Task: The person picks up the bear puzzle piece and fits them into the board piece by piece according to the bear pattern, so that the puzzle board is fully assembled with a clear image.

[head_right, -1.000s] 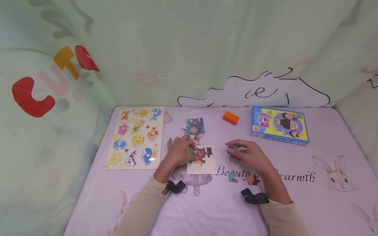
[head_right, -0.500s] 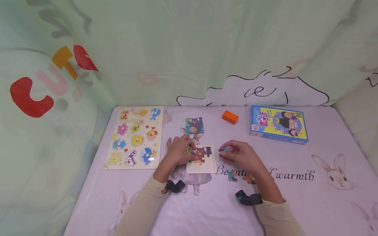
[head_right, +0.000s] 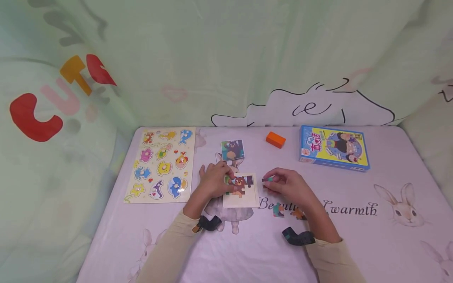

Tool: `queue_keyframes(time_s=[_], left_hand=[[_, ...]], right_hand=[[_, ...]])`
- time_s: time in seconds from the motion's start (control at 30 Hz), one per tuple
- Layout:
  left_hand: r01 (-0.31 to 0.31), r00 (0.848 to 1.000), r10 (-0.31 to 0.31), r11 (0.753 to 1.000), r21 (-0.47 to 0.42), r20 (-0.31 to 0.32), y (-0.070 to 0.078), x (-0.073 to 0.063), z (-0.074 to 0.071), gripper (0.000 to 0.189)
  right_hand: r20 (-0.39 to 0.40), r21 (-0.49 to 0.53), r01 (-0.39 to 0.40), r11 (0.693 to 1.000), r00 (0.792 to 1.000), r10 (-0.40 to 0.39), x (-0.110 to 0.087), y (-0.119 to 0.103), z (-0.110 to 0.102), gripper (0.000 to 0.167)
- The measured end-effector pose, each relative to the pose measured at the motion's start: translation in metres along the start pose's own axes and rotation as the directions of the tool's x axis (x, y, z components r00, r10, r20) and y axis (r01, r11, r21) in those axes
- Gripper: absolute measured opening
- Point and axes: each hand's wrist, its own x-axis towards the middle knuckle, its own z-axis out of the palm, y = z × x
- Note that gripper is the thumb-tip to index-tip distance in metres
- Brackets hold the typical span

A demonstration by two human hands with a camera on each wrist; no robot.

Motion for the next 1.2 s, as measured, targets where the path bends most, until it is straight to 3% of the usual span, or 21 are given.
queue_keyframes(time_s=[1.2], left_hand=[[-0.019,1.0,0.019,1.0,0.005,0.001,-0.0011,-0.0017,-0.002,0.028]], right_hand=[[0.01,-0.003,0.013,1.0,1.0,-0.013,0.0028,0.008,0.0015,0.038]])
